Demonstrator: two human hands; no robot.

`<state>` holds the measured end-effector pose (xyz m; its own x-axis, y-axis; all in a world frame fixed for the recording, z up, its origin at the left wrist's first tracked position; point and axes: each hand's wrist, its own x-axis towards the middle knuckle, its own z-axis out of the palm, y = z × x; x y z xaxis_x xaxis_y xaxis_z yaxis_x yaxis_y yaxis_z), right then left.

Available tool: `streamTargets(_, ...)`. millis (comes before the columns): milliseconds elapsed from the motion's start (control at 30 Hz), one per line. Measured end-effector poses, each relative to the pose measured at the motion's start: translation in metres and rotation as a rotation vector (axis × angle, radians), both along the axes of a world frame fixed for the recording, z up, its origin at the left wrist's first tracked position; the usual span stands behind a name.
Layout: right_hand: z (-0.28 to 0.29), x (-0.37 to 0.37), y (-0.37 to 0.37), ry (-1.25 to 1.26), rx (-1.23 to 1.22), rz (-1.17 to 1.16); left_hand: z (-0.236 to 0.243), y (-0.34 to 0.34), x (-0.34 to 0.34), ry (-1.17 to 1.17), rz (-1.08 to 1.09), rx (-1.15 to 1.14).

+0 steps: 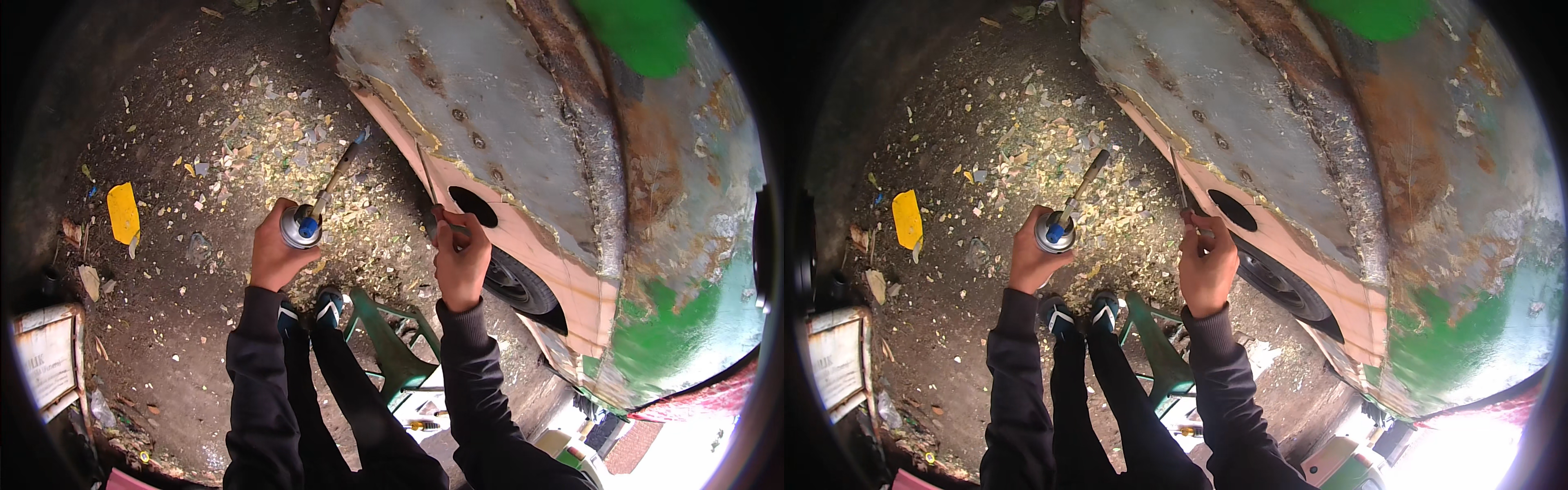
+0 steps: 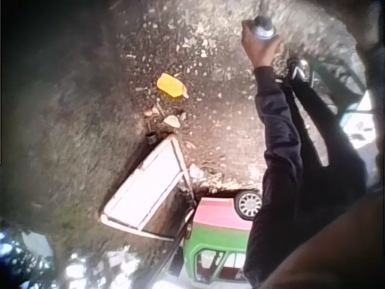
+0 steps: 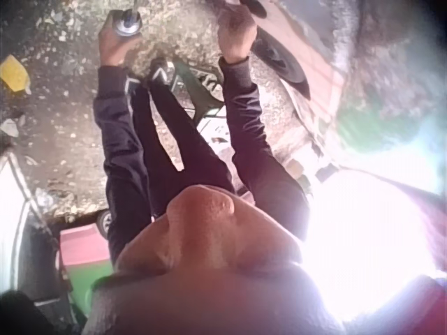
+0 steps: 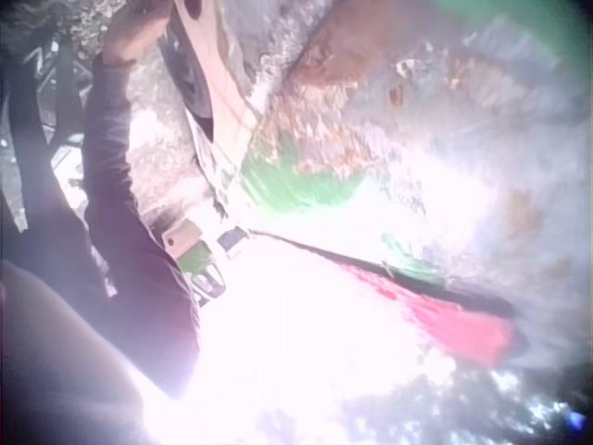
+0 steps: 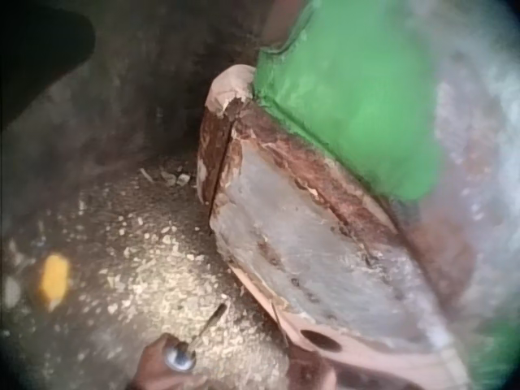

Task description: The person uses a blowtorch to heat a rusted vehicle panel and then uses a chisel and hammer to remove rust and old paint. The person works on the lower side of a green vehicle in an outdoor area.

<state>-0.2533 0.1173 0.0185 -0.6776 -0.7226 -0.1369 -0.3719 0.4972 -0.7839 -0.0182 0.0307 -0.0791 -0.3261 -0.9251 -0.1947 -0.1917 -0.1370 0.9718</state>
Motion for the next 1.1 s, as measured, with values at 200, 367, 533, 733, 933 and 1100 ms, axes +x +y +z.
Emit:
streamTargets(200,-0.020,-0.013,0.002,0.007,-0.073,0.042,0.001,0.004,0.008,0.071,0.030,0.057)
streamTargets(367,0.010,-0.007,-0.004,-0.312,-0.043,-0.054,0.004,0.007,0.017,0.020,0.008,0.012)
streamTargets(533,0.025,0.003,-0.034,-0.439,-0.055,-0.051,0.010,0.009,0.014,0.016,-0.002,0.011)
streamTargets(733,0.032,0.004,-0.035,-0.412,-0.017,-0.087,0.013,0.009,0.017,0.064,0.003,0.035)
streamTargets(933,0.032,0.004,-0.029,-0.369,-0.002,-0.031,0.011,0.008,0.023,0.018,0.005,0.011)
streamTargets(1100,0.047,-0.001,-0.061,-0.581,0.009,-0.079,0.013,0.004,0.023,0.035,-0.003,-0.010)
